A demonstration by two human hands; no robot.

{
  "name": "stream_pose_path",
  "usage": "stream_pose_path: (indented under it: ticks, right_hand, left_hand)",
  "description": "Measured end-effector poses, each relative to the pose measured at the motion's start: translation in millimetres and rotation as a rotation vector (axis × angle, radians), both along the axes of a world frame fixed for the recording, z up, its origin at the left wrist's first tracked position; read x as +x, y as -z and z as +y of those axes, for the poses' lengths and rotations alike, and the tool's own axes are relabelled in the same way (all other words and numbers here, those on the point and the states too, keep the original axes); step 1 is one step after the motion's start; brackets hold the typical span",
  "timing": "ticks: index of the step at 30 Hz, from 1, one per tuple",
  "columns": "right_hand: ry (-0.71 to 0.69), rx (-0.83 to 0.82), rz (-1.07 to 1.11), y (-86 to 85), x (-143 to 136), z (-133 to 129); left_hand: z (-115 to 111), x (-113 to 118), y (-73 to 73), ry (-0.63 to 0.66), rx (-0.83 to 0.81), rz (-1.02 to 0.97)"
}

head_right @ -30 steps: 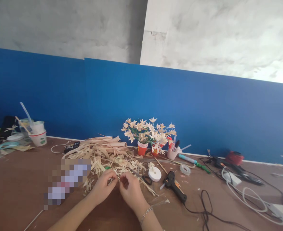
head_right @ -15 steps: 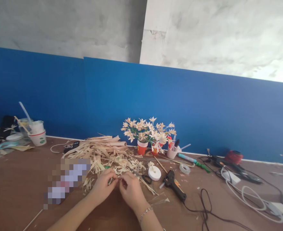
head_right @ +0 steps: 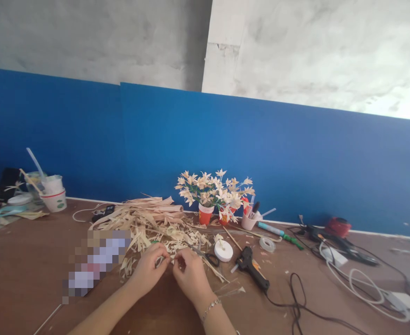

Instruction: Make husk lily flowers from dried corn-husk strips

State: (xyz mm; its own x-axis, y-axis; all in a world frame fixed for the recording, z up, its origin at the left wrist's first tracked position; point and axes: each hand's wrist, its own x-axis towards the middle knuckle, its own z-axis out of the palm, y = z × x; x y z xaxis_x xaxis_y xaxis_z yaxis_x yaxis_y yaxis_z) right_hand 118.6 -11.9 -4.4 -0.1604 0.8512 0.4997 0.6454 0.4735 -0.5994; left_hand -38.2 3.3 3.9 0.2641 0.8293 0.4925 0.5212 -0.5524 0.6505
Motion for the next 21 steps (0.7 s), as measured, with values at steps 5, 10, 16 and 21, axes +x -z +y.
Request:
stream_pose_path:
  ticks: [5,10,16,21]
  right_hand:
    - [-0.078,-0.044,0.105,1.4,3.1,1.2]
    - [-0.095,-0.050,0.085,2.0,3.0,-0.5]
    - [-0.113,-0.052,0.062,1.9,0.8,-0.6]
    - [-0.088,-0.044,0.038,0.7,-0.6,-2.3]
  left_hand:
    - [1.2,-2.3,0.7,-0.036,-0.005,0.007]
    - [-1.4,-1.7,0.3,0.002,0.042,0.012]
    - [-3.0,-1.5,-1.1,0.022,0.054,0.090]
    - [-5.5,-0.5,-4.0,-0.010,0.059,0.112]
